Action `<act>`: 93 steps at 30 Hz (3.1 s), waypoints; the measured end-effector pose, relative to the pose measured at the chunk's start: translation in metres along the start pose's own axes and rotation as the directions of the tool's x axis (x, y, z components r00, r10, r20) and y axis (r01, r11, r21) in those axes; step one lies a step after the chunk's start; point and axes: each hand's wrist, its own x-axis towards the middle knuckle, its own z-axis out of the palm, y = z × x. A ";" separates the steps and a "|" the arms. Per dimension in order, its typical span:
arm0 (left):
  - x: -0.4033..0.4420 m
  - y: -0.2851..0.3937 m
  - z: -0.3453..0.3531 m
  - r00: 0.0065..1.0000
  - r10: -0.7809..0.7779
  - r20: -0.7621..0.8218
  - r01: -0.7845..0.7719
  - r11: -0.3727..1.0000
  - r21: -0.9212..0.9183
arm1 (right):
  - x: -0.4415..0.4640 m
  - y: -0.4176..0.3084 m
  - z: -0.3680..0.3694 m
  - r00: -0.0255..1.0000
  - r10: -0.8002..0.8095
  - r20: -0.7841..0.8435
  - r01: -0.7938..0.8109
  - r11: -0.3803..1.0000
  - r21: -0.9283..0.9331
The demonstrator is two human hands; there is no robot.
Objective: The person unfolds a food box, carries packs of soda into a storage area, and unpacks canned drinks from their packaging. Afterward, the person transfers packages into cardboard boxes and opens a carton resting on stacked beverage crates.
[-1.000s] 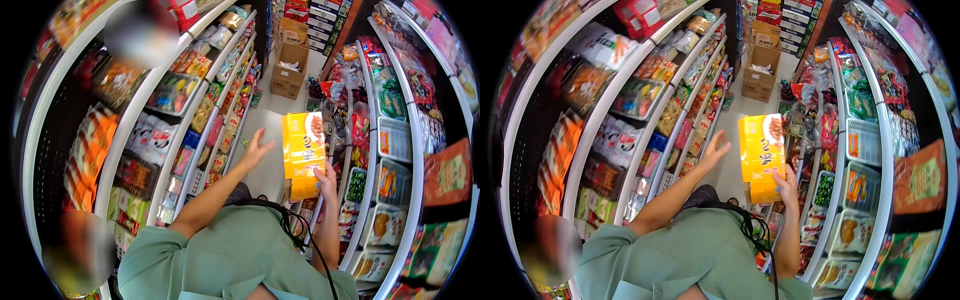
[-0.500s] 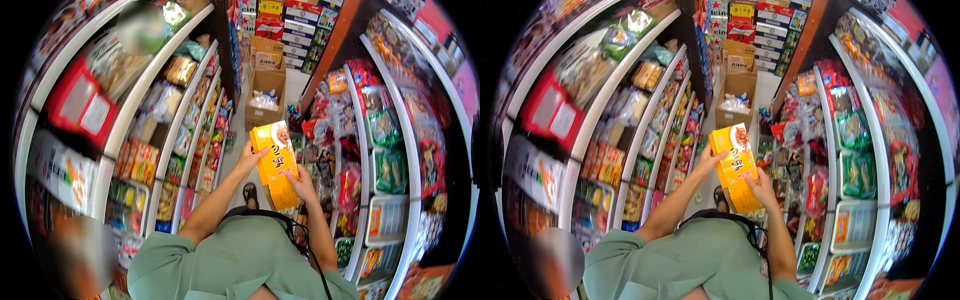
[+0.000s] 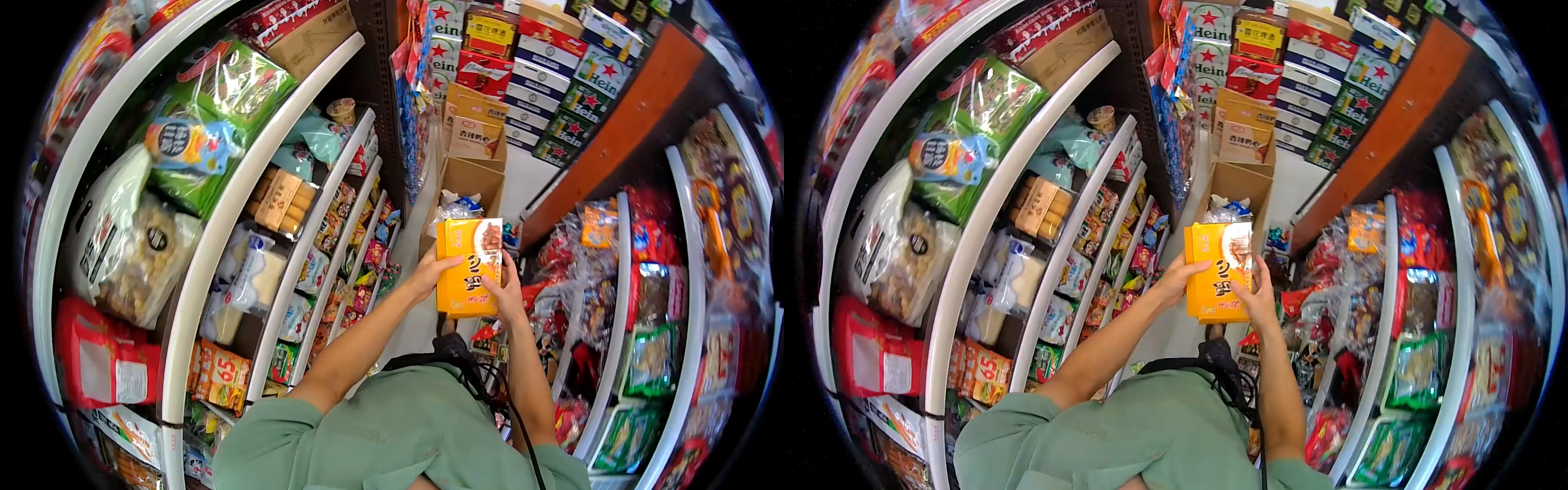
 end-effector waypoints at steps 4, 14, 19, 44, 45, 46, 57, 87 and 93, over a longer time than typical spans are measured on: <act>0.087 0.012 -0.010 1.000 -0.018 0.019 0.017 0.999 0.036 | 0.094 0.004 -0.017 0.980 0.134 0.148 -0.165 0.962 0.216; 0.286 -0.005 -0.039 0.940 -0.003 -0.341 0.177 0.858 0.482 | 0.287 0.045 -0.084 0.980 0.196 0.020 -0.196 0.980 -0.018; 0.334 0.010 -0.043 0.917 -0.133 -0.376 0.197 0.971 0.138 | 0.314 0.049 -0.089 0.935 0.320 0.152 -0.324 0.946 -0.002; -0.019 -0.086 -0.156 0.192 -0.017 -0.981 0.846 0.509 0.157 | 0.471 0.293 -0.152 0.472 0.799 0.372 -0.441 0.580 -0.685; -0.027 -0.099 -0.149 0.167 -0.020 -0.986 0.819 0.560 0.127 | 0.441 0.252 -0.095 0.510 0.778 0.366 -0.252 0.542 -0.802; -0.035 -0.108 -0.144 0.141 -0.025 -0.990 0.787 0.610 0.096 | 0.434 0.266 -0.073 0.517 0.721 0.461 0.014 0.532 -0.847; -0.124 -0.183 -0.085 0.047 -0.002 -0.999 0.375 0.927 0.016 | 0.263 0.036 0.254 0.378 -0.306 0.874 0.732 0.677 -0.080; -0.184 0.136 -0.081 0.079 0.944 -0.320 0.797 0.134 0.589 | 0.249 -0.054 0.269 0.556 0.351 0.754 0.071 0.884 -0.463; -0.206 0.170 -0.131 0.307 0.724 -0.618 0.899 -0.008 0.438 | 0.254 -0.072 0.248 0.507 0.348 0.788 0.021 0.909 -0.415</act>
